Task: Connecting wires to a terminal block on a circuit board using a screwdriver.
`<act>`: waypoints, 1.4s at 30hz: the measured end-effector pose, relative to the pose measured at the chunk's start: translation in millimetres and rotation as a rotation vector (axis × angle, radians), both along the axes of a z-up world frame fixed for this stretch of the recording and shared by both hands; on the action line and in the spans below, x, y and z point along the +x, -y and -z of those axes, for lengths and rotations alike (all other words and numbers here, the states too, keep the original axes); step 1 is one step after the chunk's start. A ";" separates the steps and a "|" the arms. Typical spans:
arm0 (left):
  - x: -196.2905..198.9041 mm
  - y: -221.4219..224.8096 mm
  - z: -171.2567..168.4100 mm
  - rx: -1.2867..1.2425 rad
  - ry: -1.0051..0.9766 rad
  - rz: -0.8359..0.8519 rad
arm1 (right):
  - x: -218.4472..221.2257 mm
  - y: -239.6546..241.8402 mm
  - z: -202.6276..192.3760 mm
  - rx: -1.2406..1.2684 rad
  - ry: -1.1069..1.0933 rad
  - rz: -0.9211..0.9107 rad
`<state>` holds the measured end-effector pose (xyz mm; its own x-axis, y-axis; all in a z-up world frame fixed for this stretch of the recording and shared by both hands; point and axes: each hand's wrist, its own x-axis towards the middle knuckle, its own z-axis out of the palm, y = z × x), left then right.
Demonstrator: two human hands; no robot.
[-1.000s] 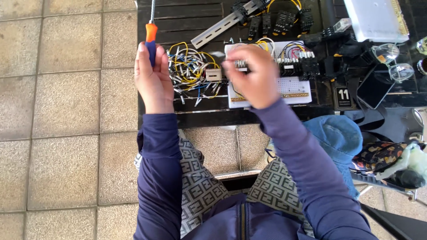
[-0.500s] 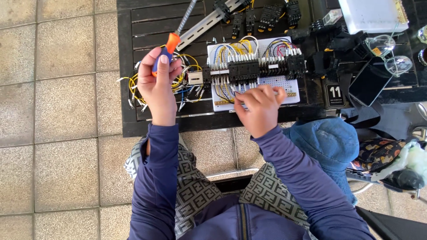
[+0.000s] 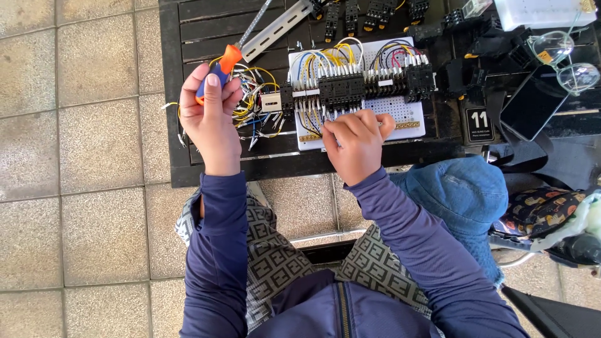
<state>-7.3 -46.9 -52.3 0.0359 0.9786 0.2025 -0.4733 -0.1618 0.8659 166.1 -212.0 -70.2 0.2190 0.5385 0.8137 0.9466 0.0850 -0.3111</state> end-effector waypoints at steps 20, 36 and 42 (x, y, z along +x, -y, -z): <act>2.1 29.1 -29.4 0.062 -0.058 0.092 | 8.6 7.2 3.1 -0.207 0.020 0.028; 5.2 33.8 -30.7 0.084 -0.065 0.089 | 11.5 7.1 2.4 -0.193 0.004 -0.003; 3.2 32.4 -30.4 0.082 -0.049 0.096 | 11.6 8.7 -1.0 -0.207 -0.030 -0.003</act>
<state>-4.1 -79.4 -21.9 0.1406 0.9504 0.2773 -0.4478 -0.1887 0.8740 177.7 -220.7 -69.1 0.2399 0.6939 0.6789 0.9363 0.0193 -0.3506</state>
